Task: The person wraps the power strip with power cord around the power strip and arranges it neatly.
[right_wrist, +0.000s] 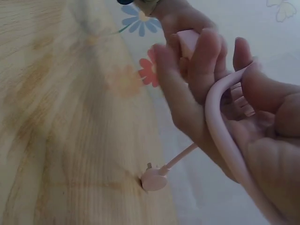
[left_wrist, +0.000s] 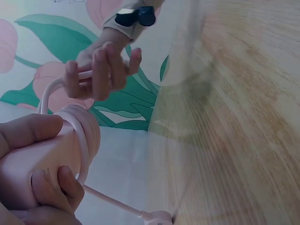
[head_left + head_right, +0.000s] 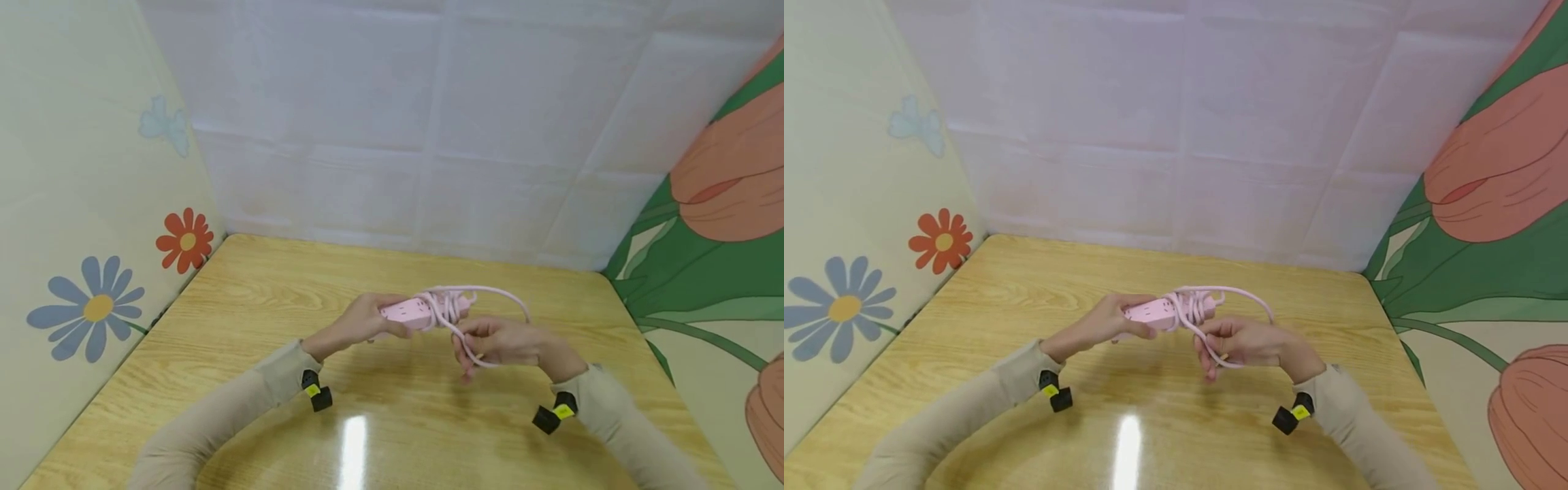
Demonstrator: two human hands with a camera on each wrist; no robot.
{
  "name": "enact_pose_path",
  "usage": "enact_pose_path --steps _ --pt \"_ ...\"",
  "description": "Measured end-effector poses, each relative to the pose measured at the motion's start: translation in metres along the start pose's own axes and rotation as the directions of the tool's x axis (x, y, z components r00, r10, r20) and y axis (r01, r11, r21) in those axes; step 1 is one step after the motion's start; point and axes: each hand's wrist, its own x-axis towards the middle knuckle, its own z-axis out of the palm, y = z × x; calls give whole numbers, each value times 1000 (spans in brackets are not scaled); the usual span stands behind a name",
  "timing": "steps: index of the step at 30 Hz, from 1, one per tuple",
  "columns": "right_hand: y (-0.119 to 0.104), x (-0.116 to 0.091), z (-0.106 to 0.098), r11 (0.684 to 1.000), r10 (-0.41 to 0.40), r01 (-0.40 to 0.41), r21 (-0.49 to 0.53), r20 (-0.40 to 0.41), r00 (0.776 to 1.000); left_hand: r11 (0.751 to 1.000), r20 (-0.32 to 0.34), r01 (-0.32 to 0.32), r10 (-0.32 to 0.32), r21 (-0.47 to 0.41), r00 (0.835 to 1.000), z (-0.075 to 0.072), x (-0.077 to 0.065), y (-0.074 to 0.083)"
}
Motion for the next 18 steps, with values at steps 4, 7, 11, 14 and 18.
enact_pose_path --steps 4,7,11,14,18 --pt "9 1 -3 999 27 -27 -43 1 1000 1000 29 -6 6 1 1000 -4 -1 4" --pt "7 -2 -8 990 43 -39 -138 25 999 1000 62 -27 26 7 998 -7 -1 5" --pt "2 -7 -13 962 53 -20 -273 113 992 999 140 -41 40 9 989 -10 -4 6" --pt "0 -8 -11 949 112 -56 -311 164 980 999 198 -49 45 12 979 -10 -6 7" --pt "-4 -10 -5 929 192 -113 -353 197 961 997 243 -72 64 23 968 -11 -6 6"
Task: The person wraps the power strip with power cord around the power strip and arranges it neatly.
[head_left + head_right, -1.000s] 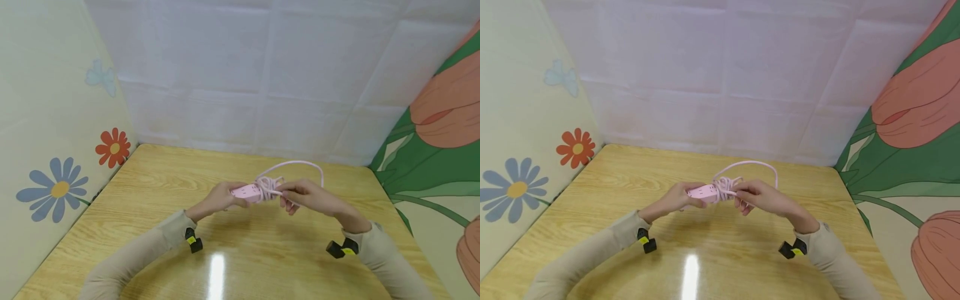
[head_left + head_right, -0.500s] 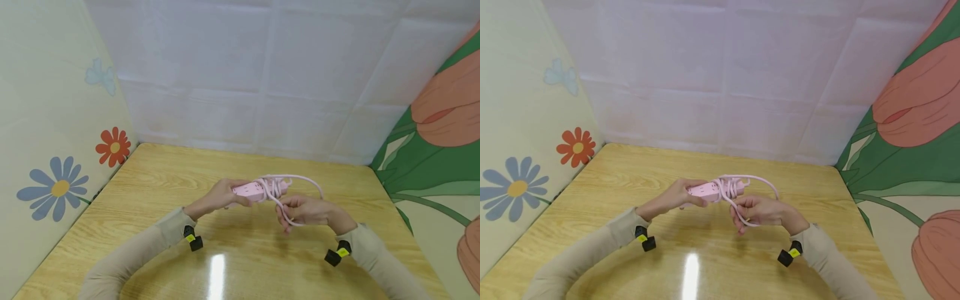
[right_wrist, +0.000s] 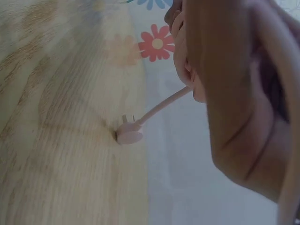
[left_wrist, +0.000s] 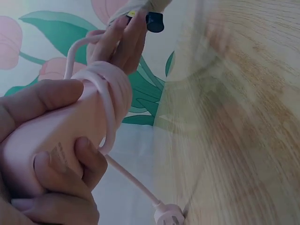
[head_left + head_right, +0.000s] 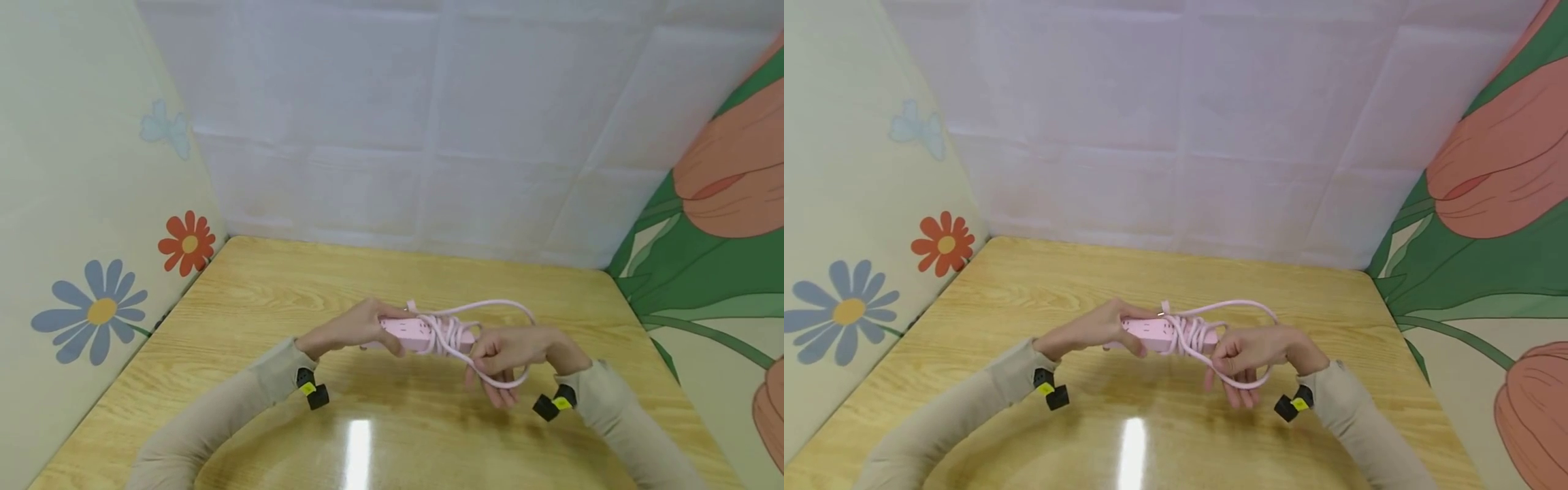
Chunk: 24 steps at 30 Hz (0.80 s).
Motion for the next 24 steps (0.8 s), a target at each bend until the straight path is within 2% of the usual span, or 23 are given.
enact_pose_path --steps 4,6,8,10,14,18,24 --pt "-5 -6 -2 999 -32 35 -38 83 996 999 47 -24 26 -24 999 -2 0 -2" --pt "-5 -8 -3 998 -56 59 -19 133 990 998 68 -27 31 -56 997 -3 0 -2" --pt "-4 -6 -2 998 -60 60 10 178 982 997 62 -18 23 -78 998 -4 -1 -1" --pt "-3 -3 1 999 -33 30 17 192 981 996 26 -4 6 -92 1000 -4 -1 0" --pt "2 9 10 1000 12 -12 -5 169 986 995 -63 1 -7 -95 998 -5 -1 1" --pt "7 21 17 1000 1 -1 4 158 987 997 -131 2 -13 -80 991 -1 0 1" --pt "14 31 17 1000 12 -10 -25 60 998 998 -228 7 -21 -61 974 4 0 5"
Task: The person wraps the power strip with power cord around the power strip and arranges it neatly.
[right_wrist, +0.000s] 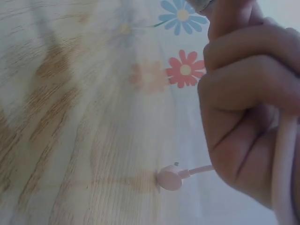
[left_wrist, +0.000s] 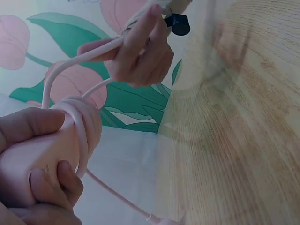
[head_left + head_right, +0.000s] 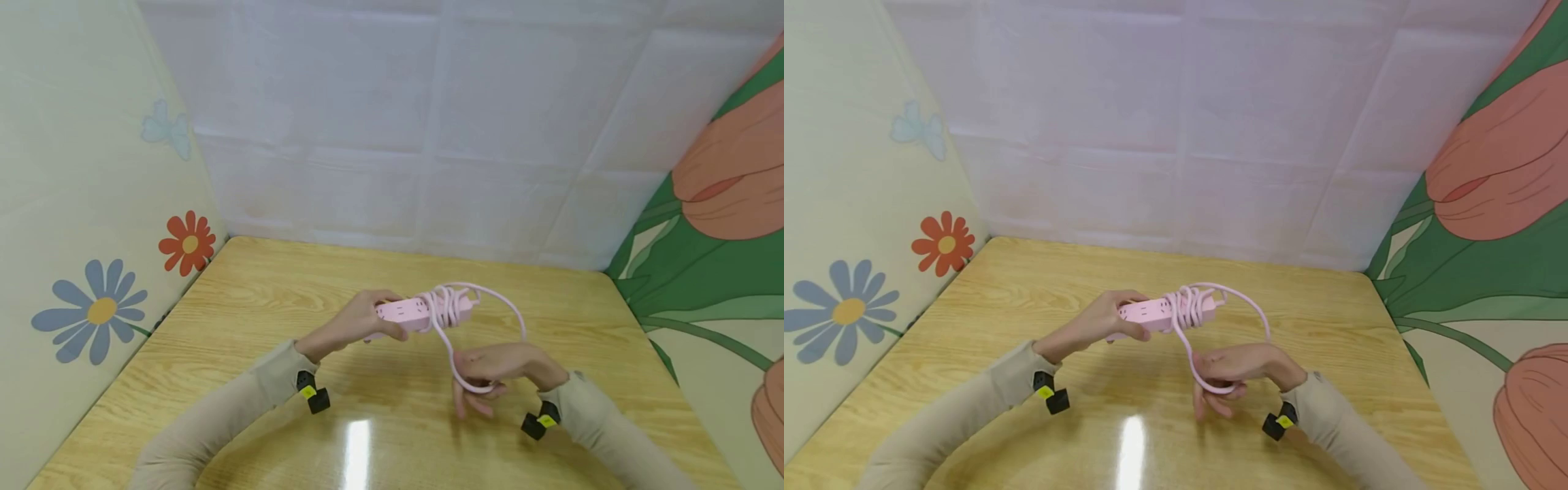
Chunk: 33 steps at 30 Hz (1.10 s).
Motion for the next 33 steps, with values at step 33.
enact_pose_path --steps 33 --pt "4 36 -8 993 -76 48 -108 -268 960 993 -72 -97 92 -64 993 -3 -4 18"
